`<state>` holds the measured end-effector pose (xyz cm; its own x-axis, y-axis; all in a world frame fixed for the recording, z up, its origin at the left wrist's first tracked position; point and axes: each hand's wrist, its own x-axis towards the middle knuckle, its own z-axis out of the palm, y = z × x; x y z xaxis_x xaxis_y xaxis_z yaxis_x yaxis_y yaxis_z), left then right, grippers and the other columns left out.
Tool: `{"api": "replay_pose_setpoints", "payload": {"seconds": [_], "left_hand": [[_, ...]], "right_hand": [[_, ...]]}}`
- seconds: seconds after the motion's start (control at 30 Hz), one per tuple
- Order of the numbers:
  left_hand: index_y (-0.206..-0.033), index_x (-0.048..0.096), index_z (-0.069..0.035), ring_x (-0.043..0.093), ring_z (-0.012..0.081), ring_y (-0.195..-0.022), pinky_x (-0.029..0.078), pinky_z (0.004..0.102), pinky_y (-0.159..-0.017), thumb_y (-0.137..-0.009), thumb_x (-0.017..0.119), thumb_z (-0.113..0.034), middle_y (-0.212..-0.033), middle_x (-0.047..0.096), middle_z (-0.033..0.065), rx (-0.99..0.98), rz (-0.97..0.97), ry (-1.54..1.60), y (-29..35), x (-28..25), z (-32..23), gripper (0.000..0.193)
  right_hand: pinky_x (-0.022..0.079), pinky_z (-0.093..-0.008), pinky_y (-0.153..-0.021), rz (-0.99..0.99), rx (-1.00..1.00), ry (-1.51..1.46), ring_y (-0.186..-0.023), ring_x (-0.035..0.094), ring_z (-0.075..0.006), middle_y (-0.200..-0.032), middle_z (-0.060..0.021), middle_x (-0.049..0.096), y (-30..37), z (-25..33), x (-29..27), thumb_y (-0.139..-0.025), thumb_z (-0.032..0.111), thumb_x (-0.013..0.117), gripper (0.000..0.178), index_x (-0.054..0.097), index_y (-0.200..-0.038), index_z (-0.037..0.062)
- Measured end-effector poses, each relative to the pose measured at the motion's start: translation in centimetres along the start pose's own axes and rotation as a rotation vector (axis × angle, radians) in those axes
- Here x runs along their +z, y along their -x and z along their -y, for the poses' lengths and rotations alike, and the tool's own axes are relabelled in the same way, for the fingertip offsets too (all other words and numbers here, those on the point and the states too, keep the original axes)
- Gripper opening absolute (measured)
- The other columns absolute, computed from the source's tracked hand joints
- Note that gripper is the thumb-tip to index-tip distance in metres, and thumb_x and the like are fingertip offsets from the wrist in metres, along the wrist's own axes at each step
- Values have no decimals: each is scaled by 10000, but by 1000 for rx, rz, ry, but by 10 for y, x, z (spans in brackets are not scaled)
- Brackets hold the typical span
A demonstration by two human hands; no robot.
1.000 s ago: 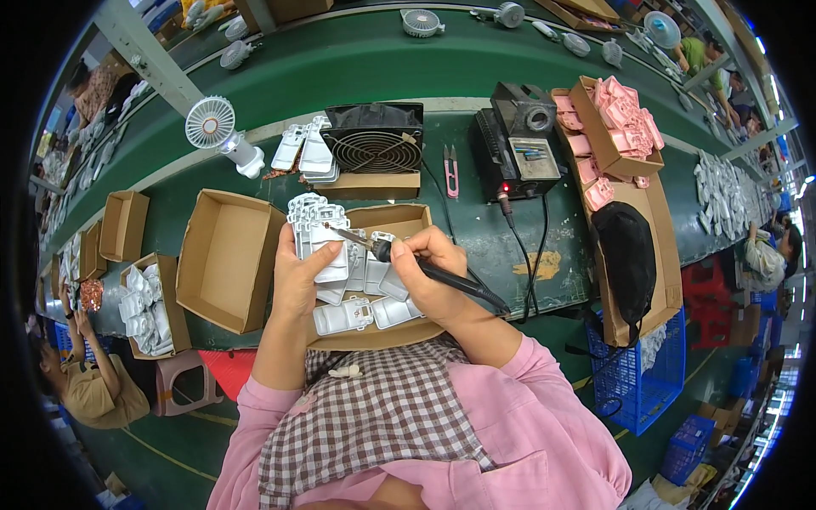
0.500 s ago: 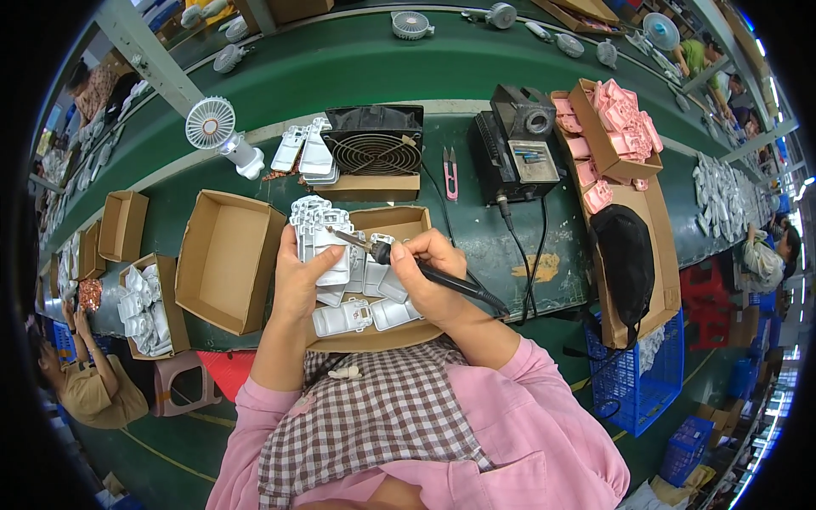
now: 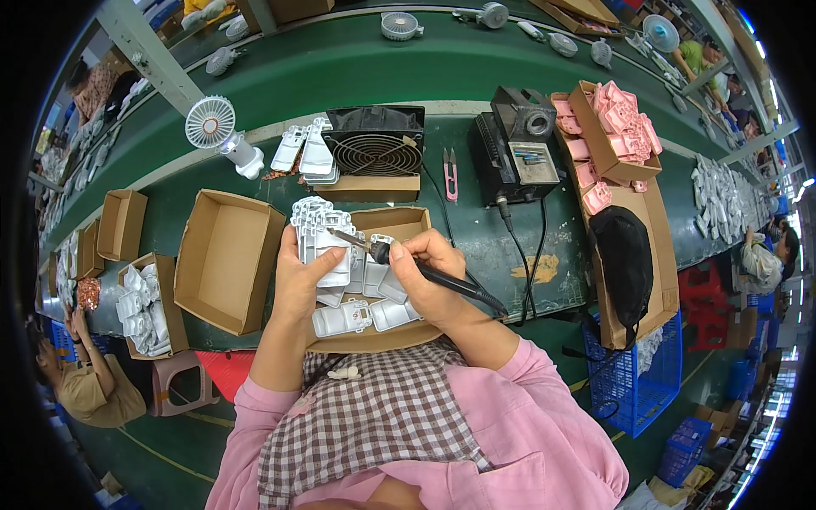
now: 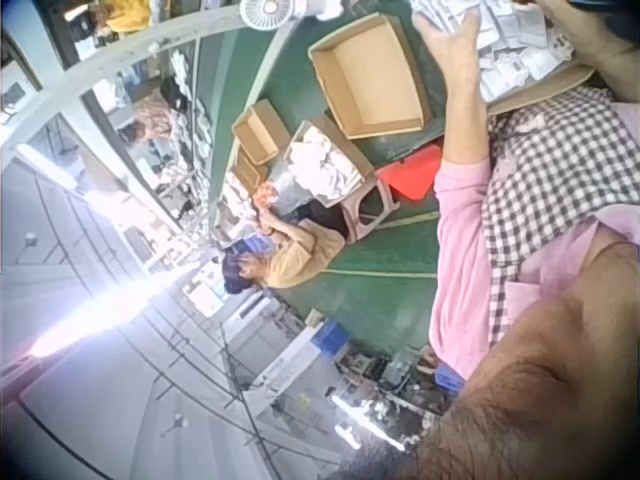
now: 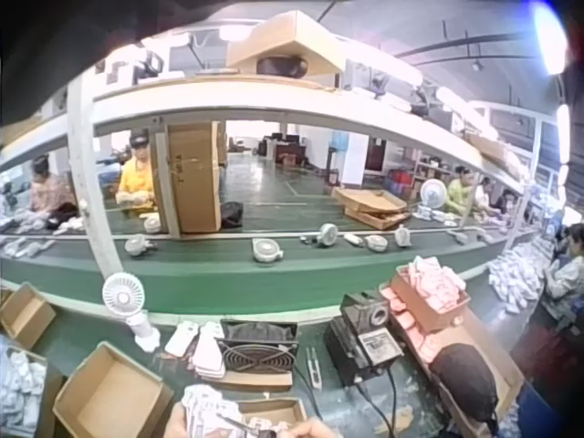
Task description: The person uses a soldering iron to work on white plastic components, placing each finished piece into a cardboard box before picking up the next one. After soldering several components, the person briefly picks up a small white fan from the table and sets it back down.
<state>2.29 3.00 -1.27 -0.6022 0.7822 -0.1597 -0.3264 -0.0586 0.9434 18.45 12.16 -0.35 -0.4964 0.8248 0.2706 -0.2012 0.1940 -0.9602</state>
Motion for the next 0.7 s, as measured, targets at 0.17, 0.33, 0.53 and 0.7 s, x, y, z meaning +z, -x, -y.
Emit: {"api": "replay_pose_setpoints", "payload": {"seconds": [0.17, 0.33, 0.53, 0.7], "left_hand": [[-1133, 440, -11, 589, 141, -926, 491, 274, -804, -740, 700, 28, -1055, 584, 89, -1, -6, 1, 0, 0, 0, 473], [-1129, 444, -10, 590, 139, -923, 490, 272, -801, -740, 700, 28, -1053, 583, 87, 3, -1, 14, 0, -1, 0, 467], [-1144, 430, -8, 592, 145, -925, 489, 270, -809, -725, 729, 15, -1049, 581, 90, -14, 18, 63, 1, 1, -2, 515], [-1166, 412, -9, 591, 147, -902, 508, 270, -763, -728, 757, -66, -1016, 579, 79, 22, 26, 75, 0, -3, 6, 560]], "right_hand": [[367, -170, -510, 5, 5, 13, -567, 445, -3, -676, 11, 554, 0, -2, -2, -883, 75, 605, 138, 508, -797, 27], [368, -175, -498, 11, 2, -9, -549, 450, -11, -662, 3, 546, 1, -4, -2, -881, 60, 594, 133, 497, -794, 31], [390, -205, -544, -84, -71, -229, -602, 454, -36, -710, -23, 562, 8, -17, -11, -880, 72, 600, 127, 499, -822, 20], [388, -229, -533, -84, -167, -204, -577, 456, -66, -681, -35, 557, 11, -17, -11, -870, 80, 600, 137, 489, -811, 30]]}}
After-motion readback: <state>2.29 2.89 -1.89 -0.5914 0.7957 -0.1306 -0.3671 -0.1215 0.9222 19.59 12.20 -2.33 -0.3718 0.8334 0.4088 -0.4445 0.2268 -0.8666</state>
